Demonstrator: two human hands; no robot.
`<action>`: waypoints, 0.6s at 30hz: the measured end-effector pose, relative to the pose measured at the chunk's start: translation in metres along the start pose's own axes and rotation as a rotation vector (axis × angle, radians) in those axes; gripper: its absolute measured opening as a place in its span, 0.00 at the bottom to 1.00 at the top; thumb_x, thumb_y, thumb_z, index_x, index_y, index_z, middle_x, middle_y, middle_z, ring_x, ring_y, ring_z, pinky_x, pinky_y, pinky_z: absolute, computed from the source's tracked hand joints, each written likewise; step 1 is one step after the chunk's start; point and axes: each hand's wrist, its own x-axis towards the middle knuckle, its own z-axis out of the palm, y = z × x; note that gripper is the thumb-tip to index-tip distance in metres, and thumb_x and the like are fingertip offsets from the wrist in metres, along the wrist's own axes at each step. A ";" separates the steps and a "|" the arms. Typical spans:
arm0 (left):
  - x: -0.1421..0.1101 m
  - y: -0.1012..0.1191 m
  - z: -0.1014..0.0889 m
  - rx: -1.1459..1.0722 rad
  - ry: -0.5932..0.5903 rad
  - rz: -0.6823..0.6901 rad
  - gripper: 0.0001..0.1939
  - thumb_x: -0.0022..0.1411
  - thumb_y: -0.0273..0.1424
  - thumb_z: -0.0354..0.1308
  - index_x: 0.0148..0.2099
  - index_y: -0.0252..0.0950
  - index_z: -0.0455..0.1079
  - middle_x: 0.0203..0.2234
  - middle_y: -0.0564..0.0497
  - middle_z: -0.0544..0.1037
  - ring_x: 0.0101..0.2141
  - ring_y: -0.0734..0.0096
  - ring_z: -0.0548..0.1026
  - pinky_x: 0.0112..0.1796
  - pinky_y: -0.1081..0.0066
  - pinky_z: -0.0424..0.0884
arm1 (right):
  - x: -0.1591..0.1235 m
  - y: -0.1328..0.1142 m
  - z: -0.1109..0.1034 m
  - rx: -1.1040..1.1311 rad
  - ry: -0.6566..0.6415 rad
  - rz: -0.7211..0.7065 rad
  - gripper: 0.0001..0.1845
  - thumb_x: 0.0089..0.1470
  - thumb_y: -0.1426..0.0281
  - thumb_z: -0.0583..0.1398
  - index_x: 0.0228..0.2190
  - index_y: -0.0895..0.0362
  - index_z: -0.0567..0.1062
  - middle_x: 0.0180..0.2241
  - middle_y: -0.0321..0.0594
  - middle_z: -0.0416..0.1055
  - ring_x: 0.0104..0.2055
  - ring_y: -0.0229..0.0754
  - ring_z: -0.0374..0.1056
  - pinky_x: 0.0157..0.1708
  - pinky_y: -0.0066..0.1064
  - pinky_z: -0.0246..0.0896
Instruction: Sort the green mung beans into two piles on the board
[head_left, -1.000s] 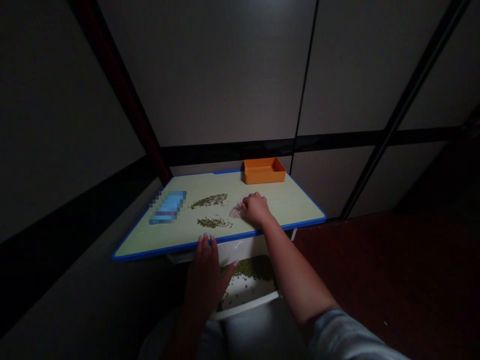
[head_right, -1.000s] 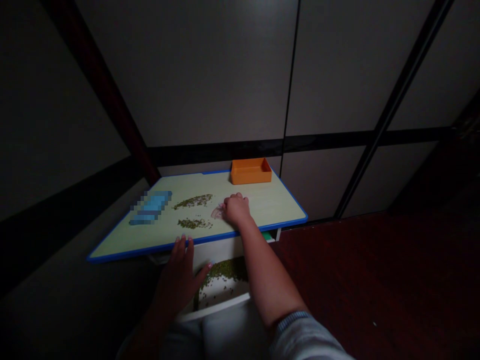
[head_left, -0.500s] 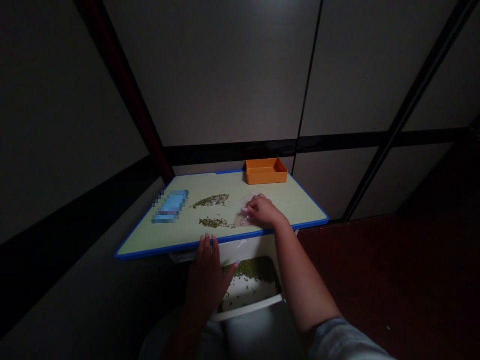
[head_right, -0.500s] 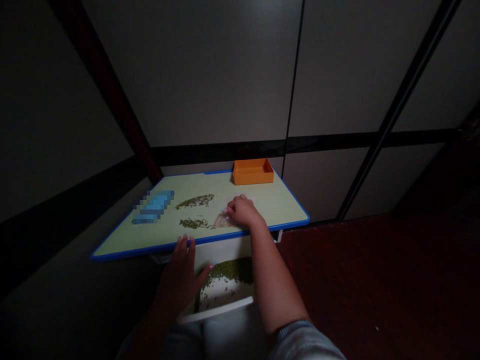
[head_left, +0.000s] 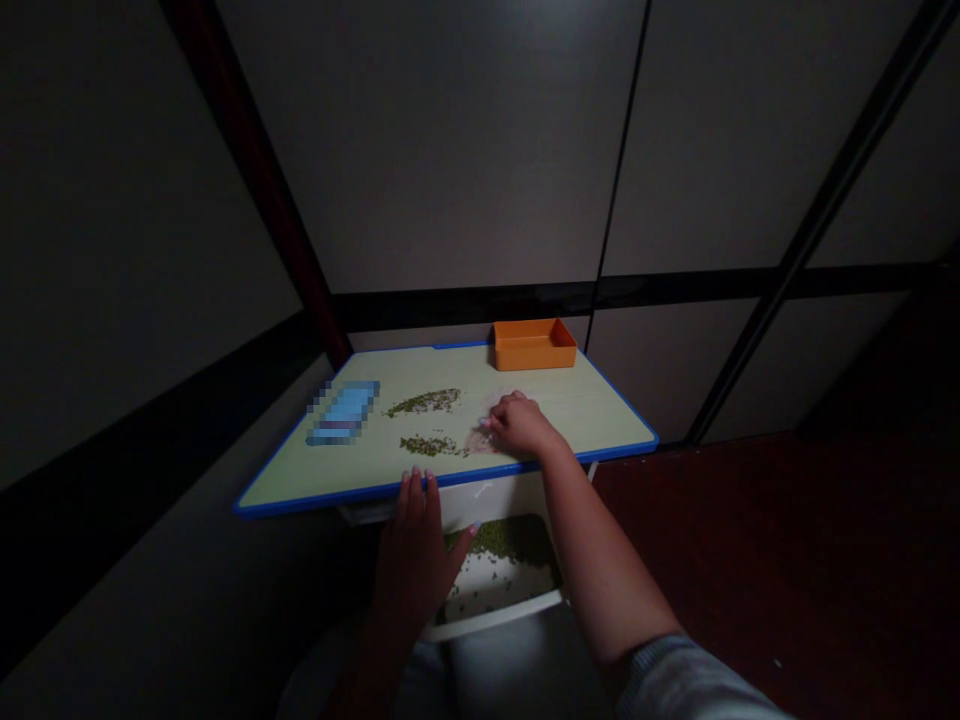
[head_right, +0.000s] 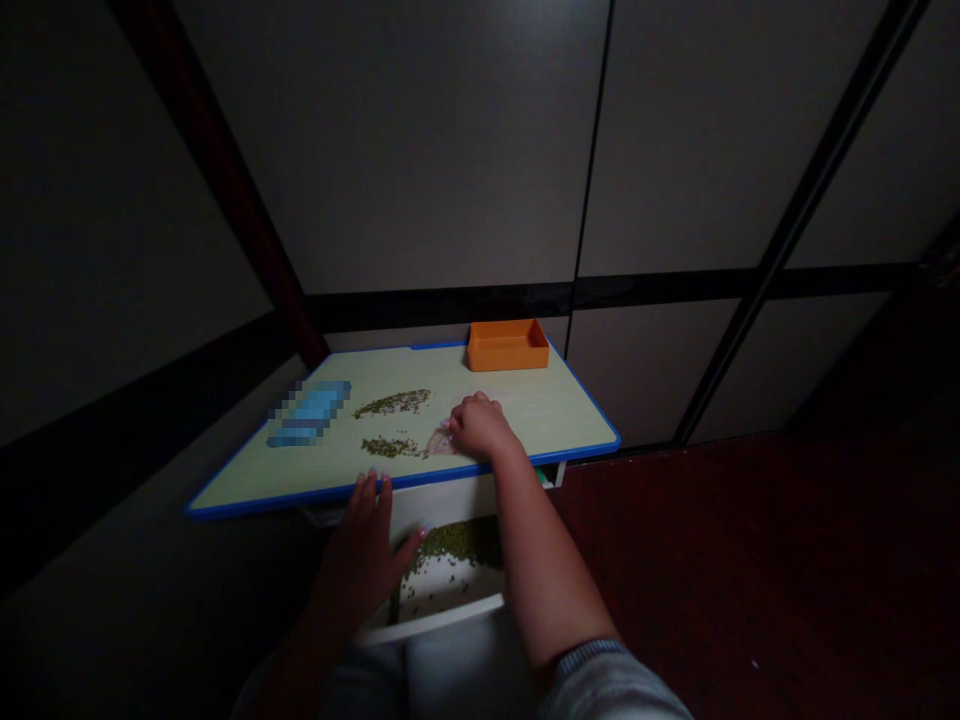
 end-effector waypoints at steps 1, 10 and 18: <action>0.000 0.000 0.000 -0.001 0.000 -0.001 0.38 0.58 0.46 0.50 0.63 0.28 0.49 0.62 0.28 0.57 0.63 0.44 0.53 0.49 0.51 0.68 | 0.000 -0.001 0.000 0.003 0.001 -0.010 0.17 0.60 0.64 0.52 0.33 0.58 0.78 0.39 0.47 0.73 0.45 0.46 0.60 0.41 0.33 0.51; 0.001 -0.001 0.000 -0.015 0.009 0.005 0.38 0.58 0.46 0.51 0.63 0.27 0.50 0.62 0.28 0.57 0.63 0.45 0.53 0.51 0.51 0.66 | 0.001 0.004 0.001 0.091 0.038 -0.088 0.16 0.60 0.65 0.54 0.28 0.58 0.77 0.34 0.42 0.72 0.41 0.41 0.60 0.42 0.30 0.51; 0.001 -0.002 0.001 -0.028 0.010 0.009 0.38 0.58 0.46 0.51 0.63 0.28 0.49 0.62 0.28 0.57 0.64 0.45 0.52 0.52 0.51 0.65 | -0.002 0.005 -0.001 0.048 -0.026 -0.032 0.16 0.59 0.65 0.54 0.29 0.57 0.78 0.35 0.43 0.73 0.43 0.42 0.61 0.40 0.29 0.52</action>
